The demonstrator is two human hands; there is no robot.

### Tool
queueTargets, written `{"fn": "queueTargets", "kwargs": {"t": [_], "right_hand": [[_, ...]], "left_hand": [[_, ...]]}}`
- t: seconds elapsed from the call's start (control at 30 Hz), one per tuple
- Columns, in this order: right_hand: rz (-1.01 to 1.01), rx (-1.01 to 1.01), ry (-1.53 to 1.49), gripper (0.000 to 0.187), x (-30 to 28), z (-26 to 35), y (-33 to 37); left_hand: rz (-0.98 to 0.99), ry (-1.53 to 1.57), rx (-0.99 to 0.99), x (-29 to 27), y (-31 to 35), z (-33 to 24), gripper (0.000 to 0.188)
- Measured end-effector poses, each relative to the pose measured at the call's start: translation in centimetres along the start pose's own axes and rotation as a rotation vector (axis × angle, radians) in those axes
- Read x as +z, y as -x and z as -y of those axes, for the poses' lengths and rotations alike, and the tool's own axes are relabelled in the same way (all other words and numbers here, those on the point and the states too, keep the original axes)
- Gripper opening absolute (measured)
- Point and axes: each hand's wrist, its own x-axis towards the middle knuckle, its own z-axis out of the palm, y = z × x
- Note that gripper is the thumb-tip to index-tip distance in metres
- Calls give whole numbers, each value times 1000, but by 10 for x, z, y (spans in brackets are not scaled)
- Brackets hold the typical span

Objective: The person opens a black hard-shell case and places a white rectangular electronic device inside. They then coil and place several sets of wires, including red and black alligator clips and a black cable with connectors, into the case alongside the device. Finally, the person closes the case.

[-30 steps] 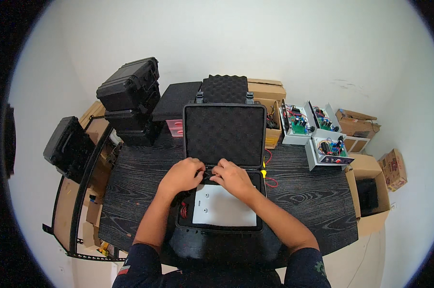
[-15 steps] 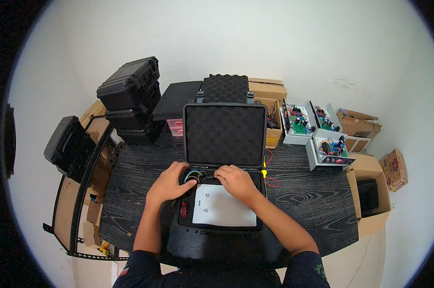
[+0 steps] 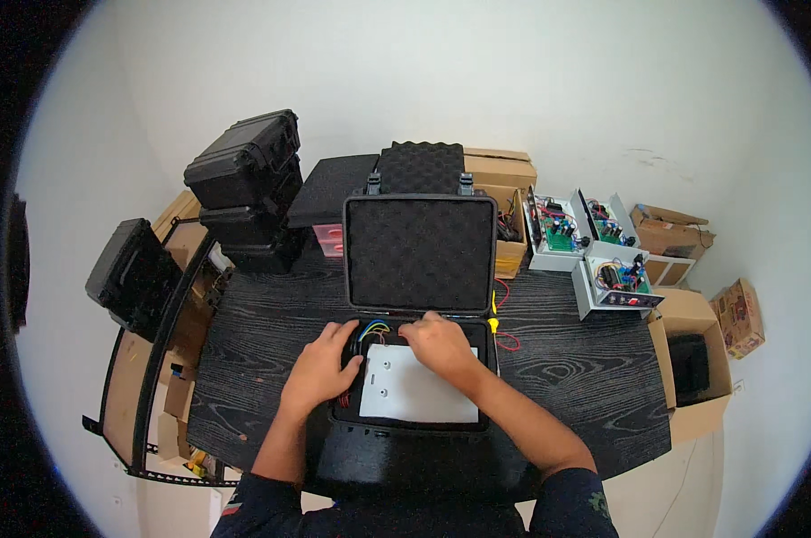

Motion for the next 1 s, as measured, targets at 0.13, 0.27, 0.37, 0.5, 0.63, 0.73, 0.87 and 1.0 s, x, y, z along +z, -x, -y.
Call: {"fn": "queueTargets", "kwargs": {"t": [0.13,0.27,0.37,0.5,0.63,0.73,0.87,1.0], "right_hand": [[108,27,24,33,-14,14,2],[110,65,-14,48,-27,30,-13],[12,20,-157,45,-11,33,-23],[78,74,-225,31,-3,25,-42],[62,76,-151,21,10,18,-47],[115,40,-50,17,11,19,-44],[99,9,20,15,12,20,-32],[99,54,52,17,7,23,-27]], "left_hand": [[-100,45,-4,12,-3,5,53],[-182,87,-51,20,-5,5,41],[-226,99,-80,24,-6,5,33],[-285,104,-45,31,-16,16,26],[-282,187,32,37,-28,34,22],[-267,273,67,40,-31,34,25],[-262,337,128,46,-35,37,34],[-213,486,123,50,-42,38,38]]}}
